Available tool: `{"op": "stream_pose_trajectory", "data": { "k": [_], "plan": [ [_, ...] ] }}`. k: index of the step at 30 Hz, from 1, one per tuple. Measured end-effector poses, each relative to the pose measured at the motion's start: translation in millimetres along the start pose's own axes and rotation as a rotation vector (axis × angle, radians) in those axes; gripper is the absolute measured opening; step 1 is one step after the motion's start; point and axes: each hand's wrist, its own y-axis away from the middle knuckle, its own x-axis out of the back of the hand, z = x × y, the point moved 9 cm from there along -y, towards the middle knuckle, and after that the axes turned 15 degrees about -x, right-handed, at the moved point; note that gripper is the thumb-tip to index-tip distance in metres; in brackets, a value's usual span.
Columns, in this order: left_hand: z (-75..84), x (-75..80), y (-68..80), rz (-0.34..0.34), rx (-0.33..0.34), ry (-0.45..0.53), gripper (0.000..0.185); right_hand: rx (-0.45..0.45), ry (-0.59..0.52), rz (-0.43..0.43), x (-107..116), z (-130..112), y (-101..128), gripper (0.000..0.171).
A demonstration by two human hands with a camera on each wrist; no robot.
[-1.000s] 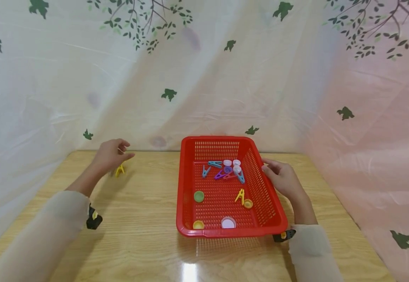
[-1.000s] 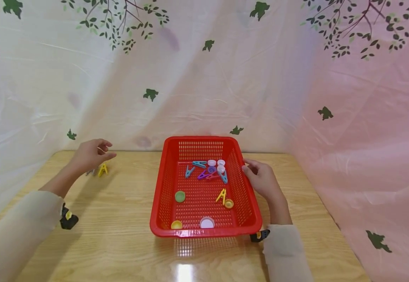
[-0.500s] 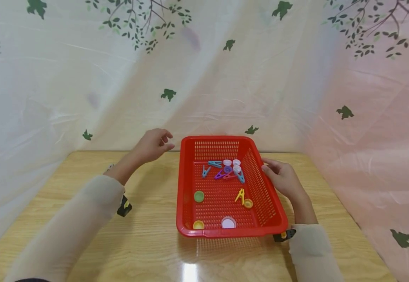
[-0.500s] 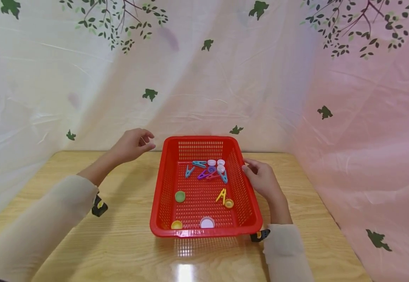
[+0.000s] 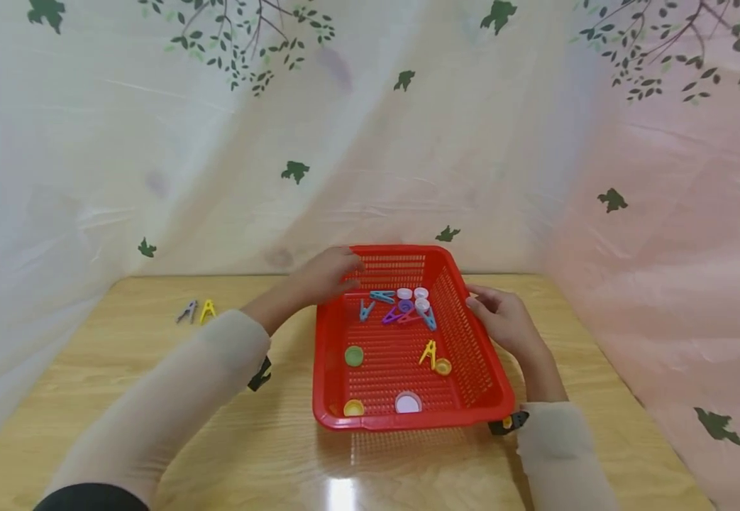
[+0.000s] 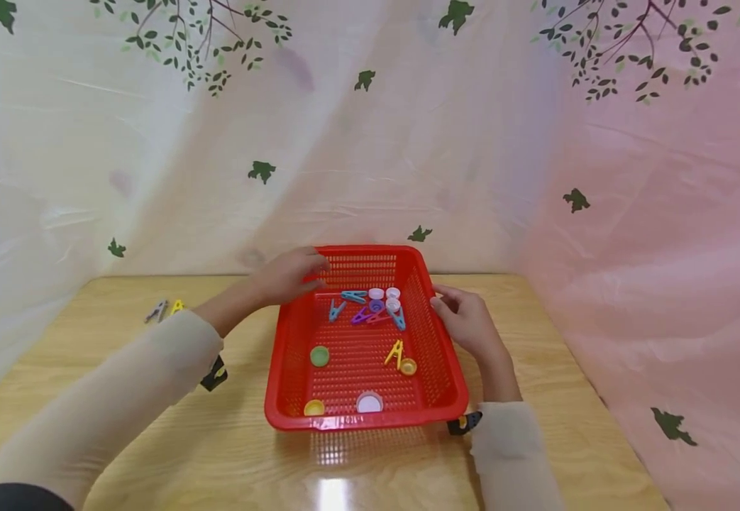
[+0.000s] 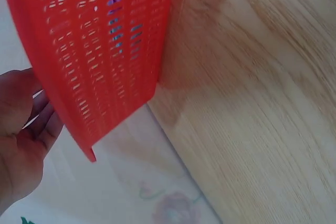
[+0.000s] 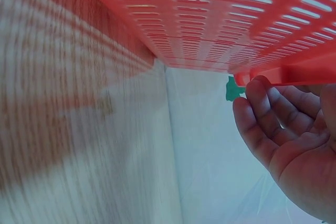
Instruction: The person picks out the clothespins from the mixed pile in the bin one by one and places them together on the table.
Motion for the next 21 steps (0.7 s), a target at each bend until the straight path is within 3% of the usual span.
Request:
{"op": "stream_pose_trajectory", "data": {
  "k": [6, 12, 16, 21],
  "plan": [
    [-1.5, -21.1, -7.5, -0.101, 0.049, -0.002, 0.035, 0.017, -0.018, -0.024, -7, -4, -3, 0.045],
    [2.6, -44.5, -25.4, -0.204, 0.036, 0.022, 0.035, -0.005, -0.021, -0.016, -2, 0, -2, 0.045],
    [8.6, -60.3, -31.0, -0.312, 0.021, 0.086, 0.037, -0.003, -0.011, -0.005, 1, 0, -1, 0.044],
    [9.2, -74.6, -37.7, -0.383, 0.016, 0.119, 0.039, -0.009, -0.020, 0.001, 4, 2, 2, 0.045]
  ]
}}
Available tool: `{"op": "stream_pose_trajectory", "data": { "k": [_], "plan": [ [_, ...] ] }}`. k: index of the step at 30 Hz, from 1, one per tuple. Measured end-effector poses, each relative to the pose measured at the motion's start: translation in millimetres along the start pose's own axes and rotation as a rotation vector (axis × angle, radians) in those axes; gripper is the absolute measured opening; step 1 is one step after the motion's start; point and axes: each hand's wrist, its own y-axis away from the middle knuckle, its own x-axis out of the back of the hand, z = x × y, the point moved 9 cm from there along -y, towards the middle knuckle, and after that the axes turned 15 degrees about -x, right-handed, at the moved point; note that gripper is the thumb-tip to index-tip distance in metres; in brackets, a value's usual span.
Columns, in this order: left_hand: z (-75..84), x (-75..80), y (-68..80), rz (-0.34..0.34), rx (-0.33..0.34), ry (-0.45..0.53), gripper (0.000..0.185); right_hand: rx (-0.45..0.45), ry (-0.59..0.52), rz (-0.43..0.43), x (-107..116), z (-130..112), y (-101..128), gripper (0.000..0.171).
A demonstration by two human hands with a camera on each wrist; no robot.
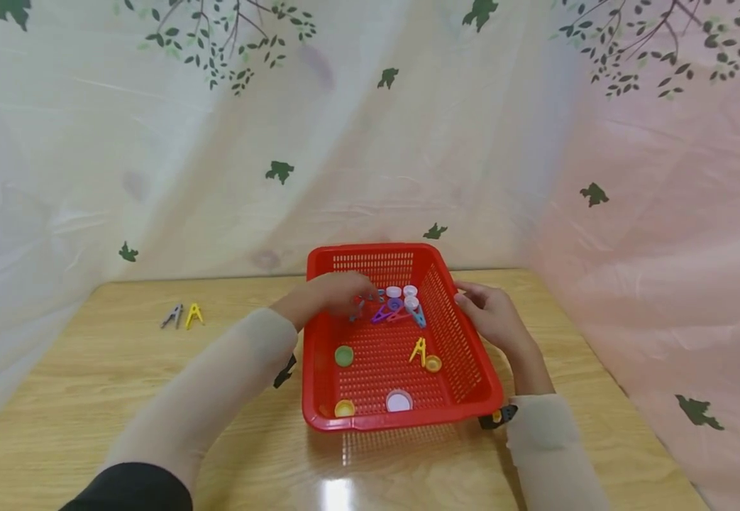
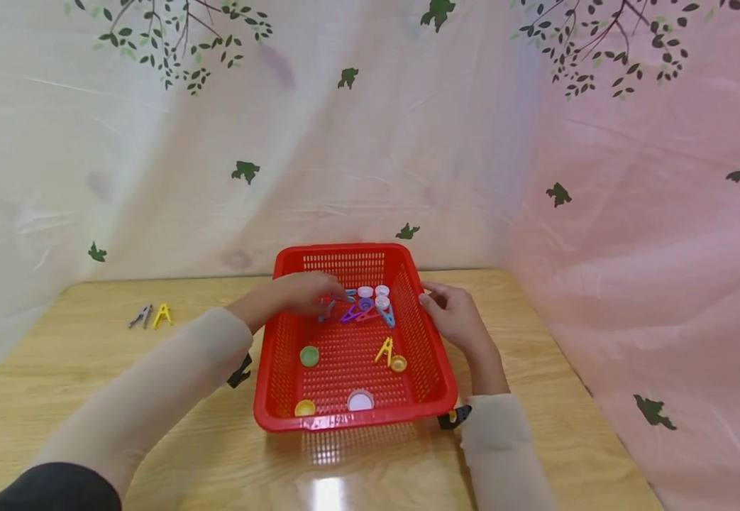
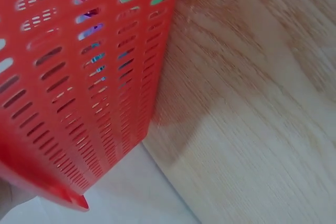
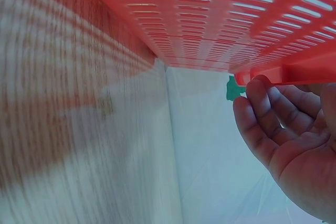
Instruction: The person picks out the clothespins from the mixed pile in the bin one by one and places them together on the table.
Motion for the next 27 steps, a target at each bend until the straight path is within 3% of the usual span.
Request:
{"op": "stream_pose_trajectory", "data": {
  "k": [6, 10, 15, 21, 27],
  "plan": [
    [-10.5, -13.0, -6.8, -0.098, 0.041, -0.071, 0.050, -0.030, -0.017, -0.006, -3, 4, 2, 0.048],
    [-14.3, -18.2, -4.4, -0.140, 0.095, -0.057, 0.055, -0.026, -0.029, -0.011, -4, 5, 3, 0.047],
    [-14.6, -17.6, 0.5, -0.126, 0.150, -0.014, 0.055, -0.012, -0.029, -0.007, -4, 5, 3, 0.047],
    [-16.2, -16.4, 2.5, -0.103, 0.169, 0.013, 0.053, -0.020, -0.035, -0.013, -5, 5, 2, 0.047],
    [-17.5, -14.7, 1.9, -0.087, 0.175, 0.028, 0.035, -0.021, -0.030, -0.010, -3, 3, 1, 0.047]
  ]
}}
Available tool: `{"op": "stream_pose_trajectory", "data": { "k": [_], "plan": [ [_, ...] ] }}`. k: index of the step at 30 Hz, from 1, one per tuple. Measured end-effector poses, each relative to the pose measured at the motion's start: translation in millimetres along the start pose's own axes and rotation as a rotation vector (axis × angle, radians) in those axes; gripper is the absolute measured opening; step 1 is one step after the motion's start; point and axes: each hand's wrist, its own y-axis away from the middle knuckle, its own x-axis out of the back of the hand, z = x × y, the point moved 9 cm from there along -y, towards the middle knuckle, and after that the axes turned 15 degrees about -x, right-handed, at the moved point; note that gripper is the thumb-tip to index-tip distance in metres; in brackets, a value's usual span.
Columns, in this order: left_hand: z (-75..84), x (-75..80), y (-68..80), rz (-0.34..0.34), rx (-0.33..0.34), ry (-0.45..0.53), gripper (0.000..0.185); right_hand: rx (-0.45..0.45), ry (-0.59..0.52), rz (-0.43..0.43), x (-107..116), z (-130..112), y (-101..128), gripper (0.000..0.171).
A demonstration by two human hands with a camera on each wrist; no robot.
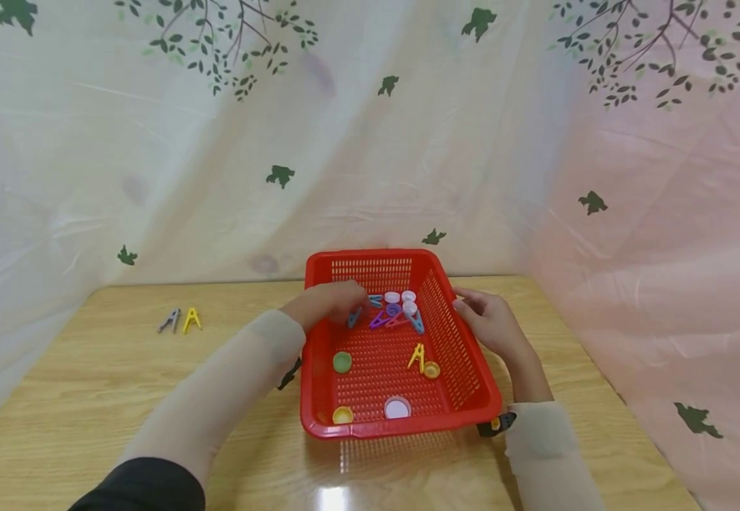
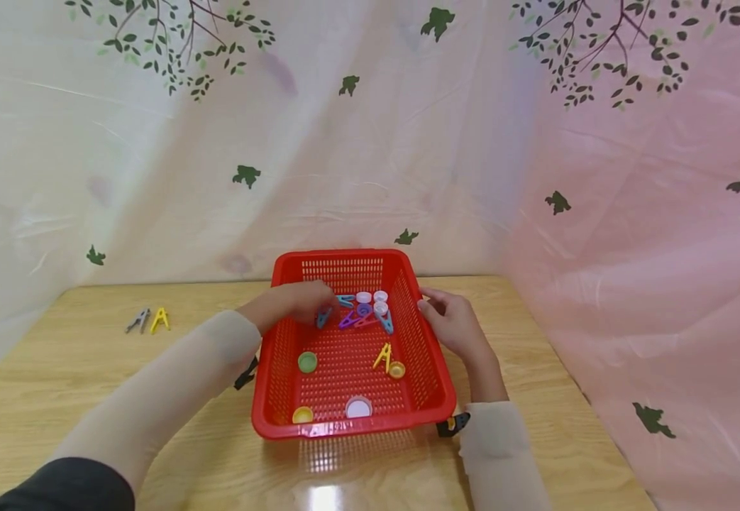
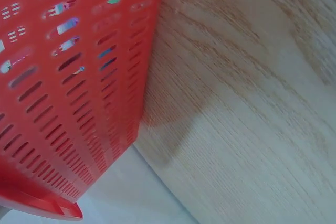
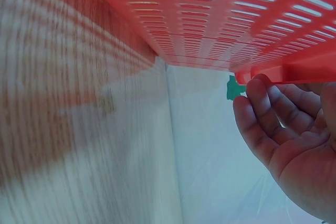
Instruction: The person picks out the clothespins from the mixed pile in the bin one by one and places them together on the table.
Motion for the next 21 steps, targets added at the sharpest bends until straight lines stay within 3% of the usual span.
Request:
{"op": "stream_pose_trajectory", "data": {
  "k": [4, 6, 10, 12, 21],
  "plan": [
    [-2.2, -0.3, 0.4, 0.033, 0.033, 0.080, 0.020, -0.001, -0.001, 0.001, 1, -1, 0, 0.047],
    [-0.5, -0.8, -0.6, 0.030, 0.017, 0.064, 0.019, 0.002, -0.001, -0.001, 1, -1, 0, 0.046],
    [7.7, -0.7, -5.5, 0.008, -0.077, -0.080, 0.026, 0.030, 0.022, 0.006, 1, -3, -1, 0.043],
    [9.3, -0.1, -7.1, 0.009, -0.097, -0.102, 0.029, 0.039, 0.033, 0.015, 1, -4, -2, 0.042],
    [5.3, -2.8, -8.7, -0.016, -0.066, -0.077, 0.036, 0.022, 0.021, 0.012, 1, -4, 0, 0.042]
  ]
}}
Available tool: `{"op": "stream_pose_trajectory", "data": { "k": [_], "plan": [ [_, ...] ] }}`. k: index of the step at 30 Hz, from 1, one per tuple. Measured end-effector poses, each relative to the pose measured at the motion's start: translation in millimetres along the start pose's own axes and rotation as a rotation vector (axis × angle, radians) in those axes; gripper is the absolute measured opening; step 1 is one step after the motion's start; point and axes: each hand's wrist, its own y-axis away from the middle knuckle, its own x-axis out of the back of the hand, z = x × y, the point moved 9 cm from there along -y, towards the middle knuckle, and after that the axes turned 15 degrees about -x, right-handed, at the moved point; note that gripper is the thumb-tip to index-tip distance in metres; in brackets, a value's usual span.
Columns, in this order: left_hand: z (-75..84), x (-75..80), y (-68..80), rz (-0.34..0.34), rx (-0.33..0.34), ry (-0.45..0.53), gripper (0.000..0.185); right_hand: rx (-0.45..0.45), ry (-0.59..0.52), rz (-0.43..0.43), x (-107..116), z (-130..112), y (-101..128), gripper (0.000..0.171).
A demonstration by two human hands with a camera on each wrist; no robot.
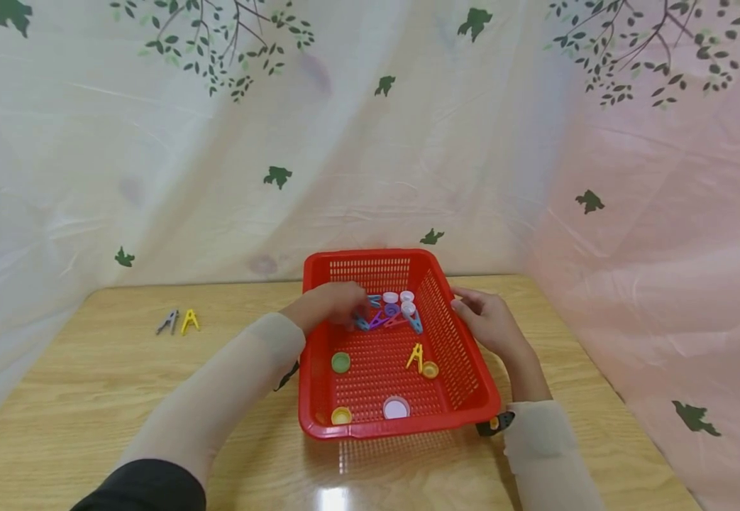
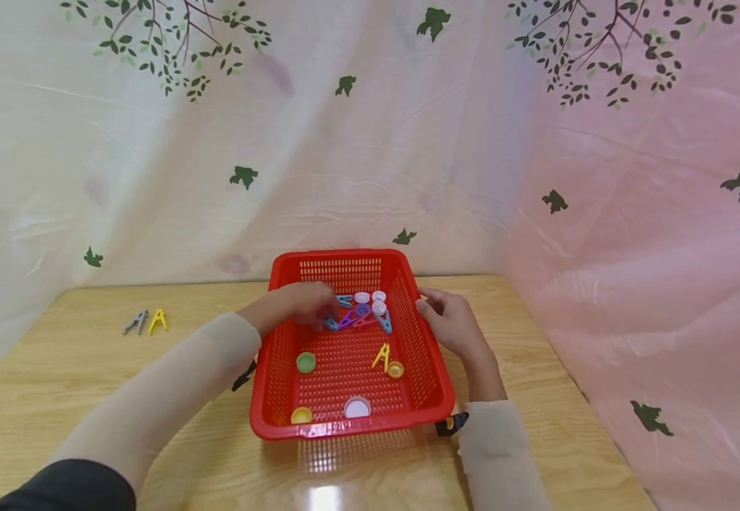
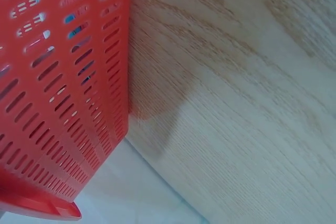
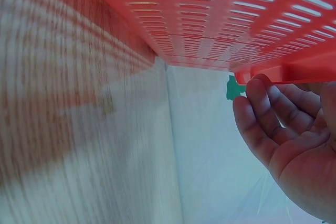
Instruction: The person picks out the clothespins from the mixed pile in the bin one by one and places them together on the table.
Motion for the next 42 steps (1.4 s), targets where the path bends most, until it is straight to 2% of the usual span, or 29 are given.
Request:
{"op": "stream_pose_trajectory", "data": {
  "k": [7, 15, 22, 30, 36, 42],
  "plan": [
    [-3.8, -3.4, -1.8, -0.010, 0.002, -0.012, 0.032, 0.003, 0.008, -0.001, -1, 1, -1, 0.043],
    [-2.4, 5.3, 4.4, 0.055, -0.012, 0.041, 0.022, 0.009, 0.011, -0.007, -1, 0, -1, 0.043],
    [-0.5, 15.4, 8.5, 0.140, -0.032, 0.136, 0.020, 0.007, 0.011, -0.008, -2, 0, 0, 0.044],
    [7.8, 31.6, 14.0, 0.229, -0.068, 0.159, 0.018, -0.007, 0.004, -0.009, -2, -1, 1, 0.044],
    [8.7, 45.7, 27.6, 0.329, -0.066, 0.158, 0.017, -0.021, 0.010, -0.020, -5, 0, 1, 0.044],
    [9.0, 66.2, 48.1, 0.427, -0.122, 0.125, 0.015, -0.027, 0.004, -0.023, -3, 0, 1, 0.044]
  ]
}}
